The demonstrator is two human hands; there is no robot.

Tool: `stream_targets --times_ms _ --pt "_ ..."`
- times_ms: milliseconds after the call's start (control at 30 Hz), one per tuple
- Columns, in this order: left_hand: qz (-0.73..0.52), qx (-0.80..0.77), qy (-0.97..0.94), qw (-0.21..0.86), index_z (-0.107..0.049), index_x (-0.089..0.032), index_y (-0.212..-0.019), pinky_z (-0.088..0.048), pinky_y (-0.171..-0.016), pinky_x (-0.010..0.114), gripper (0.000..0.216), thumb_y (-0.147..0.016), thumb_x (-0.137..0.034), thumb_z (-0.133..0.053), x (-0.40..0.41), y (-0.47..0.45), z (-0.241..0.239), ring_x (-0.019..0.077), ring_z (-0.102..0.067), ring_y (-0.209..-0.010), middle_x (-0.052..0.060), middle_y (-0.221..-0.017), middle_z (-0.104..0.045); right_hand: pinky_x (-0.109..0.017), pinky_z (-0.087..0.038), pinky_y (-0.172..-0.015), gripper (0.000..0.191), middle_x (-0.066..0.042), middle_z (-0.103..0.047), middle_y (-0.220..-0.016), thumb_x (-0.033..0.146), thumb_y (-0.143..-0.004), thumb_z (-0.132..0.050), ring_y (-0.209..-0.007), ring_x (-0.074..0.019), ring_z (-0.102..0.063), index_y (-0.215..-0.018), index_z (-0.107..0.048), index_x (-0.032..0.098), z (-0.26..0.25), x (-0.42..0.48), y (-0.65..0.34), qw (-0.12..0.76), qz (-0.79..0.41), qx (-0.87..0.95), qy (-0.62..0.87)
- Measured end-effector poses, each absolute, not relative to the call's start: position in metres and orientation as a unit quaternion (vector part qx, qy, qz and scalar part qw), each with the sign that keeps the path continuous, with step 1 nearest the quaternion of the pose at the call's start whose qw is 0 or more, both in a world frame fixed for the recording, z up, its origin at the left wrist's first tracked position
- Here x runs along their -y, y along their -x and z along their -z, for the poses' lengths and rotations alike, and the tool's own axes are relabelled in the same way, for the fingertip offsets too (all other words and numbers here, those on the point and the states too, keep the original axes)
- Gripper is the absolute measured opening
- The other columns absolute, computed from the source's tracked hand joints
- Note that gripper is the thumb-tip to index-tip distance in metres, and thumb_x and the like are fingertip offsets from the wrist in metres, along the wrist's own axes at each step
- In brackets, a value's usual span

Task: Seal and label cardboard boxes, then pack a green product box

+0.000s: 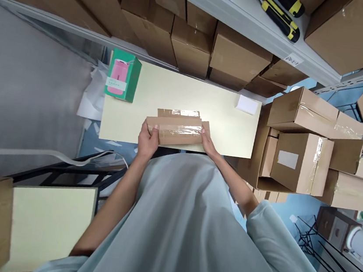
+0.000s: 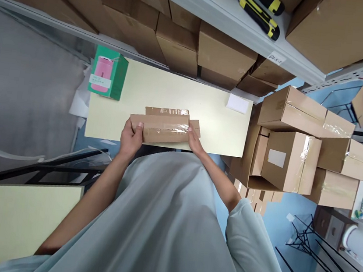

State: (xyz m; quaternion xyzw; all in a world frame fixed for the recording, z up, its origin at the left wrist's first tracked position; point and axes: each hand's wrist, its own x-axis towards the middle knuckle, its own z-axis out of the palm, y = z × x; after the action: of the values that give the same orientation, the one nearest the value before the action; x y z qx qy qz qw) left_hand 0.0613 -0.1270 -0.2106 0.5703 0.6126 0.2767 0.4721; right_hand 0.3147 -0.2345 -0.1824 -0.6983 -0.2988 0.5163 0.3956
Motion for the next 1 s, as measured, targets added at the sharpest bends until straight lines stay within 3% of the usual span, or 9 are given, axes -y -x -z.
stream_targets --times_ms 167,300,400,567,633,800,1000 --pt "-0.288 -0.607 -0.555 0.490 -0.058 -0.015 -0.160 -0.045 -0.133 0.051 0.085 -0.105 -0.080 -0.051 0.130 -0.060 0.215 0.0346 -0.066 -0.144 0.022 -0.153 -0.070 -0.050 -0.012 -0.148 0.123 -0.003 -0.028 -0.190 0.105 -0.095 -0.034 -0.179 -0.0282 -0.022 -0.184 -0.029 0.021 0.174 0.230 -0.312 0.389 -0.534 0.270 0.700" --pt "-0.296 -0.604 -0.552 0.492 -0.053 -0.018 -0.165 -0.042 -0.135 0.051 0.086 -0.105 -0.080 -0.051 0.132 -0.060 0.220 0.0339 -0.062 -0.151 0.022 -0.161 -0.065 -0.050 -0.004 -0.148 0.110 0.000 -0.011 -0.194 0.094 -0.104 -0.030 -0.182 -0.0244 -0.005 -0.187 -0.010 0.024 0.153 0.223 -0.307 0.398 -0.450 0.336 0.725" --pt "-0.299 -0.602 -0.557 0.487 -0.054 -0.020 -0.164 -0.045 -0.132 0.049 0.082 -0.107 -0.079 -0.050 0.133 -0.061 0.221 0.0327 -0.064 -0.149 0.021 -0.159 -0.066 -0.052 -0.005 -0.148 0.111 -0.001 -0.005 -0.195 0.092 -0.106 -0.035 -0.182 -0.0258 -0.002 -0.187 -0.001 0.024 0.141 0.216 -0.299 0.376 -0.440 0.376 0.724" --pt "-0.303 -0.550 -0.582 0.517 -0.045 -0.020 -0.169 -0.052 -0.126 0.049 0.094 -0.099 -0.078 -0.067 0.133 -0.065 0.219 0.0323 -0.068 -0.142 0.021 -0.155 -0.067 -0.054 -0.016 -0.146 0.127 -0.008 -0.014 -0.194 0.097 -0.097 -0.052 -0.180 -0.0336 -0.017 -0.187 -0.006 0.020 0.151 0.201 -0.303 0.350 -0.493 0.352 0.715" --pt "-0.309 -0.527 -0.588 0.531 -0.046 -0.021 -0.168 -0.052 -0.126 0.050 0.092 -0.100 -0.079 -0.066 0.131 -0.065 0.218 0.0318 -0.068 -0.141 0.020 -0.152 -0.068 -0.051 -0.018 -0.146 0.130 -0.010 -0.016 -0.193 0.098 -0.095 -0.054 -0.178 -0.0335 -0.022 -0.187 -0.008 0.018 0.161 0.198 -0.310 0.349 -0.509 0.339 0.710" --pt "-0.311 -0.545 -0.568 0.533 -0.051 -0.023 -0.163 -0.042 -0.135 0.052 0.078 -0.108 -0.079 -0.048 0.129 -0.068 0.216 0.0315 -0.062 -0.149 0.019 -0.158 -0.065 -0.050 -0.013 -0.146 0.121 -0.007 -0.020 -0.193 0.094 -0.097 -0.056 -0.179 -0.0282 -0.023 -0.186 -0.017 0.022 0.172 0.196 -0.317 0.364 -0.528 0.310 0.703" --pt "-0.273 -0.610 -0.506 0.546 -0.057 -0.021 -0.161 -0.031 -0.141 0.050 0.077 -0.105 -0.074 -0.055 0.121 -0.058 0.209 0.0324 -0.050 -0.164 0.020 -0.168 -0.060 -0.054 -0.013 -0.146 0.124 -0.013 -0.023 -0.191 0.090 -0.090 -0.070 -0.179 -0.0311 -0.021 -0.183 -0.030 0.018 0.165 0.198 -0.319 0.380 -0.511 0.269 0.722"
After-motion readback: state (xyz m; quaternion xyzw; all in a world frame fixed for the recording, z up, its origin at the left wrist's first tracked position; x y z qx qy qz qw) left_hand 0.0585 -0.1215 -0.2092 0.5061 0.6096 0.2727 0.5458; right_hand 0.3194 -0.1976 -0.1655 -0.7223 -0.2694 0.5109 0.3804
